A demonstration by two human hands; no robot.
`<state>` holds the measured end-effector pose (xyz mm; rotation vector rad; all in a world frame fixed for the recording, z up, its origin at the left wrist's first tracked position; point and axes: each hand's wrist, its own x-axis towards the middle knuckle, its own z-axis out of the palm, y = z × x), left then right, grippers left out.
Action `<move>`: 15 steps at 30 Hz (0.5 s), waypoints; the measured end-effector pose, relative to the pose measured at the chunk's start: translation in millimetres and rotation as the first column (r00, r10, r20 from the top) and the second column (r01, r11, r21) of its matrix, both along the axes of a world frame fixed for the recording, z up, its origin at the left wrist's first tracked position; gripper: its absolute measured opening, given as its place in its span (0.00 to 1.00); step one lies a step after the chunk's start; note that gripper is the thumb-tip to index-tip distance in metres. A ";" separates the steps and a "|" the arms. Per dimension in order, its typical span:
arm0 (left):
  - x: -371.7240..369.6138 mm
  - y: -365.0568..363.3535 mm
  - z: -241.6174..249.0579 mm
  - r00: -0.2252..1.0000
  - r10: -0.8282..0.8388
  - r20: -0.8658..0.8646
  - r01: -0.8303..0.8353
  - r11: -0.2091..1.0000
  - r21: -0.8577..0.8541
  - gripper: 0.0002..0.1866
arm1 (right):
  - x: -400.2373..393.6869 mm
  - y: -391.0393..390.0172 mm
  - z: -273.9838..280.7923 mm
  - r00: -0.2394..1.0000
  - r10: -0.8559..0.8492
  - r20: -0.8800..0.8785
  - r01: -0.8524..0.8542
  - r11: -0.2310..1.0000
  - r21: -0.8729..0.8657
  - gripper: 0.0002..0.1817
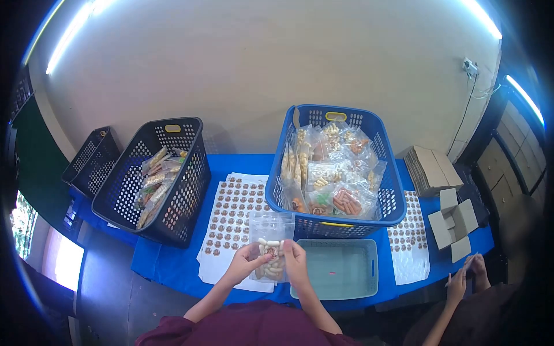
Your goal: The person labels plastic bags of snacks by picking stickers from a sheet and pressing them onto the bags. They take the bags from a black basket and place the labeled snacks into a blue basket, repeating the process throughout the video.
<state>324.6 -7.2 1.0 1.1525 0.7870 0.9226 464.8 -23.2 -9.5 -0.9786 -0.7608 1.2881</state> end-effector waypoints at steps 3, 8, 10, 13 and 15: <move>2.1 1.6 -7.5 0.999 0.048 -0.003 -0.048 0.999 0.018 0.16 | 1.4 1.9 5.9 0.999 0.042 0.021 -0.043 0.999 0.024 0.10; 1.5 6.0 -16.4 0.999 0.024 0.022 -0.024 0.999 0.033 0.16 | 5.9 2.6 1.2 0.984 0.060 0.167 -0.074 0.994 0.076 0.10; 0.4 8.1 -15.5 1.000 0.017 -0.015 -0.017 0.999 0.036 0.16 | 4.8 2.2 4.6 0.987 0.046 0.156 -0.057 0.996 0.073 0.09; 1.2 9.7 -14.7 0.999 0.050 -0.018 -0.050 0.999 0.010 0.16 | 4.4 4.1 -0.1 0.994 0.068 0.080 -0.070 0.997 0.014 0.10; 4.2 10.8 -9.1 0.996 0.086 0.013 -0.086 0.996 0.026 0.15 | 2.6 4.6 0.6 0.995 0.079 0.066 -0.080 0.997 0.011 0.13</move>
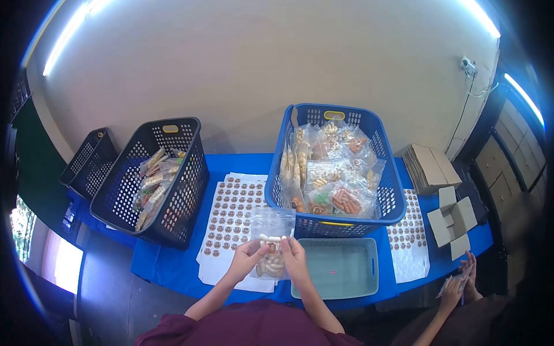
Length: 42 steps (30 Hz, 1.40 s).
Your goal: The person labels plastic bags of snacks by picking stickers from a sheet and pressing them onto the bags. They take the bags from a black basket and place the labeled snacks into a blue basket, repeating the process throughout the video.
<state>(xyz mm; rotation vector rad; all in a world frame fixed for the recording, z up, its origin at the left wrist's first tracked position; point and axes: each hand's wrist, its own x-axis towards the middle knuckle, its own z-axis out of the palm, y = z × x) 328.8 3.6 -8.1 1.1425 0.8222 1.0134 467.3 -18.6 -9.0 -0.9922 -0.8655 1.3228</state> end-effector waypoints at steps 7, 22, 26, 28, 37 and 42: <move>-4.0 6.1 -2.5 0.999 -0.018 -0.051 0.020 0.999 0.050 0.14 | -5.1 0.9 -8.5 0.997 0.072 0.040 -0.077 0.986 0.147 0.19; -12.0 27.8 11.0 0.978 0.206 0.028 -0.208 0.961 0.185 0.11 | -21.8 -5.8 -1.1 0.997 0.059 -0.051 -0.054 0.994 0.091 0.15; -7.4 29.7 14.6 0.975 0.216 0.057 -0.223 0.959 0.176 0.11 | -22.1 -5.1 -5.6 1.000 0.001 -0.001 -0.001 0.987 0.162 0.13; -11.6 33.3 9.5 0.972 0.234 0.029 -0.235 0.948 0.214 0.12 | -21.6 -7.3 -9.0 0.998 0.047 0.029 -0.051 0.988 0.148 0.14; -31.1 31.7 12.7 0.903 0.221 -0.369 0.010 0.846 0.533 0.05 | 13.1 -0.6 25.8 0.768 -0.149 0.622 -0.056 0.953 0.298 0.28; -22.1 23.2 8.7 0.889 0.112 -0.443 0.129 0.869 0.478 0.05 | -4.6 3.8 36.3 0.624 -0.173 0.762 -0.161 0.926 0.342 0.10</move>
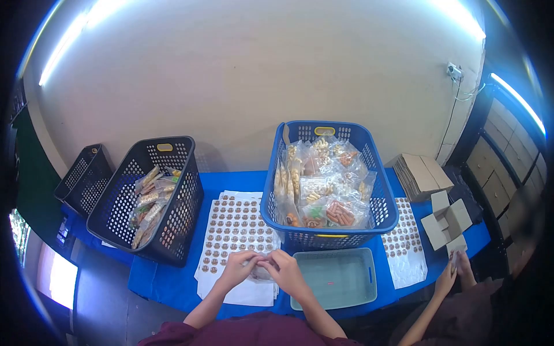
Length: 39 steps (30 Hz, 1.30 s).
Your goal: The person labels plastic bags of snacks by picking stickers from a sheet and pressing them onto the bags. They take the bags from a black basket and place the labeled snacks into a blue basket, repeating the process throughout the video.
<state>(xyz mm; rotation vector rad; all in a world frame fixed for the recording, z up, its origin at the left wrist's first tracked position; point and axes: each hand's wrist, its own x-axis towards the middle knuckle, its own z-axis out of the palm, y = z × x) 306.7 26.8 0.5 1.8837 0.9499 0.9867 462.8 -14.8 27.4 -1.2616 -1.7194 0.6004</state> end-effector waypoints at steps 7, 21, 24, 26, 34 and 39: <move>-9.3 1.4 15.9 0.969 0.238 0.071 -0.245 0.963 0.116 0.05 | -27.6 -9.2 -0.8 0.994 -0.056 -0.095 0.053 0.998 -0.039 0.12; -66.3 39.5 51.2 0.748 0.428 0.507 -0.465 0.883 -0.059 0.15 | -21.9 -26.5 -35.0 0.904 0.085 -0.419 -0.138 0.986 -0.097 0.07; -50.0 28.5 35.2 0.904 0.292 0.312 -0.245 0.952 -0.182 0.13 | -15.9 -19.1 -15.2 0.944 0.090 -0.318 -0.069 0.995 0.075 0.10; -29.6 20.3 20.7 0.917 0.252 0.309 -0.128 0.920 -0.369 0.12 | -16.3 -17.4 13.3 0.992 0.081 -0.100 -0.051 0.962 0.270 0.19; -12.0 11.2 -3.6 0.953 -0.290 0.088 0.300 0.859 -0.415 0.16 | -14.7 -27.0 16.0 0.960 0.078 0.268 -0.172 0.923 0.346 0.07; -28.6 14.7 37.7 0.977 -0.148 0.152 0.182 0.954 -0.237 0.15 | -3.1 -17.8 15.3 0.993 0.119 -0.002 -0.113 0.949 0.293 0.05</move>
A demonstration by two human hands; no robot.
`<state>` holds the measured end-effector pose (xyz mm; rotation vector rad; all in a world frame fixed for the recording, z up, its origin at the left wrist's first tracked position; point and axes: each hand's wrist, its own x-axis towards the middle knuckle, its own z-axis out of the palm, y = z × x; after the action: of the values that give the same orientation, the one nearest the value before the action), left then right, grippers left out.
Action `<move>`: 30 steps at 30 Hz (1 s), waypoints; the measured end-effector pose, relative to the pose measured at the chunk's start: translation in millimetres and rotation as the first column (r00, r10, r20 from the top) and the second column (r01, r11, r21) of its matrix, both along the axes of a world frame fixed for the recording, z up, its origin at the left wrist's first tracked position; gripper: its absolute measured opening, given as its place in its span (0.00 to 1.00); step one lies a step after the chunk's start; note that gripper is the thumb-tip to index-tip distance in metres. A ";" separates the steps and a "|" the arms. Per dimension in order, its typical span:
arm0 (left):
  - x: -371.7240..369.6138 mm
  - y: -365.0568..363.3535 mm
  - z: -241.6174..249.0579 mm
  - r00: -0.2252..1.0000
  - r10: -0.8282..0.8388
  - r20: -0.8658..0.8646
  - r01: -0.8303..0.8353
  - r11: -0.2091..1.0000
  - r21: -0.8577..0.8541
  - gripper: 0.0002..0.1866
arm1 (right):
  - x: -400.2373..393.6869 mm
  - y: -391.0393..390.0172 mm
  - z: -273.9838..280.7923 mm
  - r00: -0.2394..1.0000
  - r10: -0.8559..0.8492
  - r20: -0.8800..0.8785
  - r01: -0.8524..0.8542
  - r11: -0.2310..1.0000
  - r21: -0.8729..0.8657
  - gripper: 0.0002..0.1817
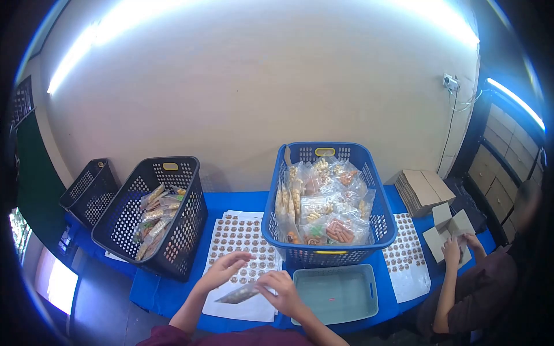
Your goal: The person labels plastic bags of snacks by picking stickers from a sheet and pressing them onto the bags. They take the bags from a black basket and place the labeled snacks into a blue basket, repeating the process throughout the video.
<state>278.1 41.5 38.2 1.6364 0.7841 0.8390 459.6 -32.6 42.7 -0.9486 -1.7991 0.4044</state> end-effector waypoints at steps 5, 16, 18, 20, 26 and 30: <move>-1.0 -18.3 21.5 0.993 -0.087 -0.079 0.101 0.975 0.196 0.13 | 5.0 5.6 1.9 0.986 -0.079 -0.144 0.068 0.994 -0.083 0.04; 20.5 -28.6 10.5 0.993 0.113 -0.043 -0.087 0.917 0.390 0.06 | -13.7 8.3 -13.4 0.977 -0.103 -0.185 0.063 0.976 -0.210 0.10; 18.1 -25.3 6.6 0.991 0.136 0.003 -0.128 0.923 0.363 0.05 | -18.0 10.0 -11.7 0.972 -0.108 -0.208 0.055 0.968 -0.245 0.10; 16.1 -23.3 1.9 0.983 0.161 0.085 -0.180 0.935 0.305 0.05 | -23.4 8.7 -3.4 0.973 -0.089 -0.215 0.026 0.960 -0.279 0.10; 1.4 -18.3 10.1 0.905 0.407 0.126 -0.423 0.817 0.392 0.03 | -35.9 4.6 -8.1 0.982 -0.053 -0.182 -0.004 0.955 -0.297 0.12; -4.7 -13.6 14.6 0.834 0.520 0.185 -0.538 0.690 0.485 0.04 | -40.1 3.5 -1.9 0.975 0.004 -0.223 -0.057 0.972 -0.229 0.11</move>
<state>273.4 27.9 52.8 1.8780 1.1027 1.6085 419.5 -29.1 40.8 -0.9962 -1.5870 0.7271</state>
